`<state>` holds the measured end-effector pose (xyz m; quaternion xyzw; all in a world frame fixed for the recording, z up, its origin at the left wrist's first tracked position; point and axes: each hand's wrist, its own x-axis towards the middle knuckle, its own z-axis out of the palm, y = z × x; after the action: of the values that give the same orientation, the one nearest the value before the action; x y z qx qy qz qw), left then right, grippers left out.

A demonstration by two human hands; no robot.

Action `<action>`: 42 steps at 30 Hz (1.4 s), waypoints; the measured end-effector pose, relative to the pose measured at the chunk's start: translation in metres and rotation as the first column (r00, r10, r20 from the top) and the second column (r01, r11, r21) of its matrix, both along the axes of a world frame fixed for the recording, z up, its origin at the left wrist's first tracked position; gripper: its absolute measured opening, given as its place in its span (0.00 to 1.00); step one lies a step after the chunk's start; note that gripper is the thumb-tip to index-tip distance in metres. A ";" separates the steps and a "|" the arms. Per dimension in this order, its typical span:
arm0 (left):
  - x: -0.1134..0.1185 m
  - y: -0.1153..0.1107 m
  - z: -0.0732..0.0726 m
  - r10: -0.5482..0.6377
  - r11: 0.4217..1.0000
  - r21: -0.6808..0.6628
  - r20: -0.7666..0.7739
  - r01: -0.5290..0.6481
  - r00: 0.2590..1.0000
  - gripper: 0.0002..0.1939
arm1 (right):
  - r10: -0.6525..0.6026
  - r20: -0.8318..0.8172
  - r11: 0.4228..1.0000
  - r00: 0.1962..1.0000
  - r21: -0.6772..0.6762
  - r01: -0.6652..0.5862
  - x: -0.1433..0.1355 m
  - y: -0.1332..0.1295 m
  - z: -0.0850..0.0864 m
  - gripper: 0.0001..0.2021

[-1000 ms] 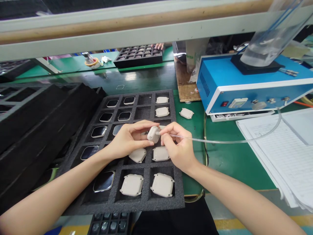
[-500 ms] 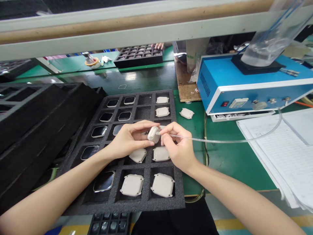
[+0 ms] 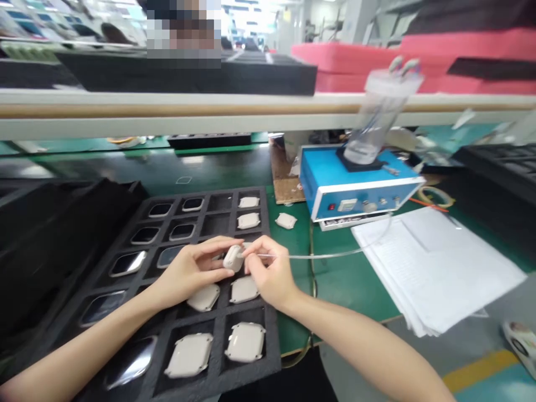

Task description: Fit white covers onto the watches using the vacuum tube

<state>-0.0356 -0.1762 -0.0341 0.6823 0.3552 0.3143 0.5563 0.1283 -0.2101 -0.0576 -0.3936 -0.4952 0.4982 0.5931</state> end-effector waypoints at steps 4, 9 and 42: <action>0.001 0.002 -0.001 -0.002 1.000 0.005 -0.033 0.002 0.999 0.19 | -0.003 -0.023 1.000 1.000 -0.013 0.002 -0.001 0.003 0.001 0.02; 0.000 0.002 -0.002 0.003 0.999 0.052 -0.061 0.000 0.998 0.20 | -0.017 -0.034 1.000 0.999 -0.023 0.016 -0.002 0.002 0.003 0.02; -0.003 0.004 -0.010 -0.029 0.999 0.016 -0.025 0.029 0.999 0.20 | -0.012 -0.068 1.000 0.998 -0.002 0.012 -0.002 0.003 0.001 0.03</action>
<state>-0.0382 -0.1727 -0.0441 0.6959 0.3495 0.3007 0.5507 0.1259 -0.2068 -0.0564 -0.3798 -0.4721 0.5080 0.6122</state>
